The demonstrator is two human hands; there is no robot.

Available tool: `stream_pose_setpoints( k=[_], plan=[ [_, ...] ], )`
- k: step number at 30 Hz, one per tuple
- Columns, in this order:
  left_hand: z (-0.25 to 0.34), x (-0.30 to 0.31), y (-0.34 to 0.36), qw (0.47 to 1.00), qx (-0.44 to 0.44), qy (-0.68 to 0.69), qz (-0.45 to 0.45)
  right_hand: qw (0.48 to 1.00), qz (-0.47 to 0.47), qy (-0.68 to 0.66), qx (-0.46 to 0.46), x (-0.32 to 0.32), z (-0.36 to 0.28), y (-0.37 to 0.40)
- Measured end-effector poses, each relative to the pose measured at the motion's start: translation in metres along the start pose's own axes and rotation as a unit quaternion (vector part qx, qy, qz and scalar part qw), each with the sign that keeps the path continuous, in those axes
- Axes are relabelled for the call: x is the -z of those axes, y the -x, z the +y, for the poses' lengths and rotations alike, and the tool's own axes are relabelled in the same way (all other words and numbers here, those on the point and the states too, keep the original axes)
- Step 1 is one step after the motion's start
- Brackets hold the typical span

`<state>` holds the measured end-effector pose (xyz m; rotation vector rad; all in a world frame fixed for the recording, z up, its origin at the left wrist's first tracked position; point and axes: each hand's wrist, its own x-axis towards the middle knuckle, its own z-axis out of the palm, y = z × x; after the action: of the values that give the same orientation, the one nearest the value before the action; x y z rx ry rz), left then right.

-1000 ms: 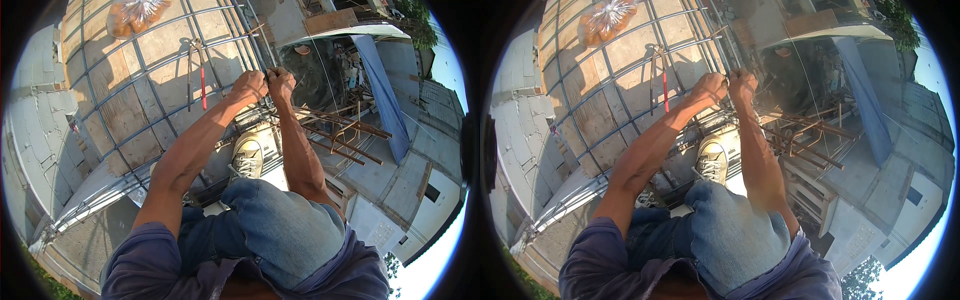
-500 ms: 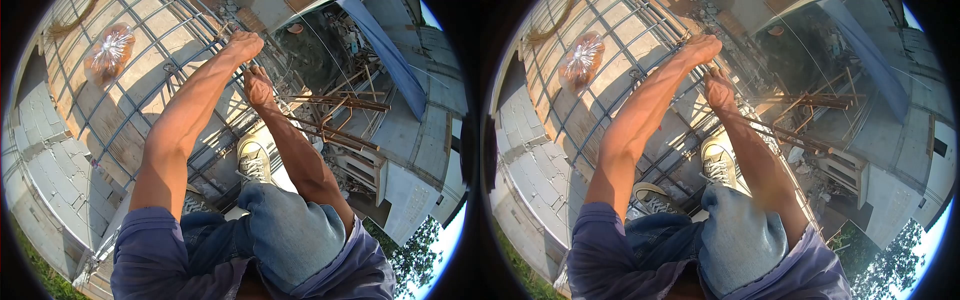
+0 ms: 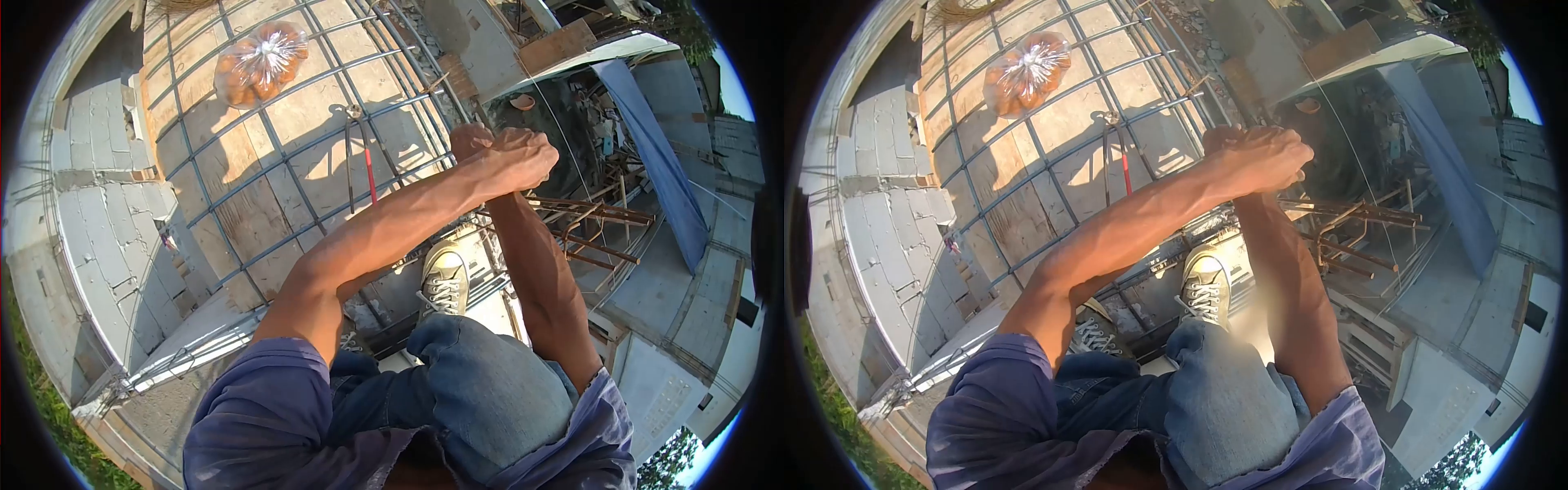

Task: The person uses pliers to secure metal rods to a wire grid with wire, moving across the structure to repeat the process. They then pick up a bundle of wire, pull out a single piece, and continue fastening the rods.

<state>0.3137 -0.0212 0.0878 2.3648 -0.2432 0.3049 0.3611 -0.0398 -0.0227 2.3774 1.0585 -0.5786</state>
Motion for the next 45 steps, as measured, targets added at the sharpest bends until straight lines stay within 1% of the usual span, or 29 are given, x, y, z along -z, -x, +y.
stream_pose_setpoints(
  k=[1,2,3,4,5,8,9,10,11,12,13,14,15,17,18,19,21,23,26,27,29,30,31,33,36,39,42,44,45],
  plan=[
    [0.009,0.013,0.008,0.999,0.001,0.041,-0.025,0.922,0.109,-0.366,0.066,-0.034,0.021,-0.009],
    [0.013,0.02,0.015,0.995,0.0,0.083,-0.049,0.701,0.196,-0.675,0.122,-0.06,0.032,-0.017],
    [0.012,0.011,0.024,0.993,-0.023,0.115,0.028,0.703,0.194,-0.672,0.127,-0.08,0.033,-0.03],
    [0.018,0.021,0.031,0.993,-0.023,0.113,0.032,0.863,0.227,-0.451,-0.016,-0.092,0.033,-0.044],
    [0.027,0.04,0.04,0.993,0.02,0.12,-0.006,0.94,0.239,-0.186,-0.159,-0.098,0.032,-0.051],
    [0.039,0.053,0.057,0.987,0.086,0.116,-0.071,0.952,0.173,-0.24,-0.08,-0.045,0.027,-0.016],
    [0.04,0.054,0.065,0.988,0.044,0.146,0.005,0.951,0.175,-0.241,-0.078,-0.046,0.025,-0.019],
    [0.041,0.056,0.073,0.981,0.002,0.174,0.081,0.932,0.153,-0.281,-0.172,-0.046,0.023,-0.023],
    [0.042,0.058,0.078,0.982,0.005,0.176,0.062,0.902,0.126,-0.317,-0.264,-0.047,0.023,-0.024],
    [0.044,0.064,0.083,0.983,0.005,0.171,0.063,0.902,0.128,-0.319,-0.26,-0.036,0.038,-0.017],
    [0.047,0.068,0.09,0.975,0.034,0.214,0.052,0.813,-0.058,-0.552,-0.175,-0.019,0.063,0.003],
    [0.048,0.071,0.095,0.964,0.063,0.256,0.041,0.639,-0.24,-0.727,-0.071,-0.009,0.075,0.015],
    [0.038,0.067,0.098,0.963,0.055,0.246,0.09,0.639,-0.242,-0.727,-0.068,-0.013,0.067,0.013],
    [0.015,0.073,0.114,0.934,0.165,0.276,0.154,0.914,-0.028,-0.379,-0.14,-0.028,0.035,0.006],
    [-0.009,0.062,0.124,0.917,0.232,0.234,0.224,0.968,0.088,-0.165,-0.168,-0.031,0.021,0.005],
    [-0.033,0.061,0.138,0.898,0.297,0.182,0.268,0.86,0.154,-0.419,-0.249,-0.02,0.013,0.02],
    [-0.087,0.048,0.172,0.87,0.373,-0.015,0.323,0.888,0.35,-0.269,-0.132,-0.005,-0.016,0.055],
    [-0.119,0.036,0.196,0.842,0.475,-0.057,0.25,0.883,0.363,-0.294,0.035,-0.001,-0.049,0.071],
    [-0.147,0.01,0.21,0.837,0.505,-0.014,0.211,0.903,0.138,-0.38,0.147,-0.036,-0.117,0.074],
    [-0.161,-0.002,0.213,0.838,0.504,-0.013,0.209,0.901,0.147,-0.376,0.162,-0.042,-0.127,0.075],
    [-0.185,-0.017,0.213,0.716,0.59,0.311,0.208,0.915,0.104,-0.368,0.13,-0.017,-0.13,0.094],
    [-0.172,-0.011,0.206,0.718,0.589,0.31,0.204,0.922,0.101,-0.355,0.12,-0.016,-0.13,0.096],
    [-0.145,0.004,0.195,0.695,0.574,0.363,0.235,0.922,0.1,-0.355,0.116,-0.016,-0.126,0.097],
    [-0.106,0.033,0.169,0.656,0.529,0.463,0.273,0.842,0.154,-0.496,0.149,-0.01,-0.114,0.093],
    [-0.069,0.079,0.133,0.808,0.393,0.401,0.18,0.816,0.31,-0.476,0.109,0.036,-0.069,0.107],
    [-0.034,0.102,0.101,0.733,0.257,0.571,0.265,0.82,0.272,-0.493,0.101,0.117,0.006,0.167],
    [-0.025,0.065,0.089,0.648,0.294,0.607,0.355,0.812,0.233,-0.526,0.097,0.187,0.056,0.247],
    [-0.032,0.015,0.083,0.672,0.472,0.497,0.28,0.824,0.236,-0.51,0.07,0.211,0.096,0.267],
    [-0.047,-0.04,0.09,0.71,0.484,0.441,0.26,0.829,0.236,-0.502,0.075,0.222,0.116,0.269]
  ],
)
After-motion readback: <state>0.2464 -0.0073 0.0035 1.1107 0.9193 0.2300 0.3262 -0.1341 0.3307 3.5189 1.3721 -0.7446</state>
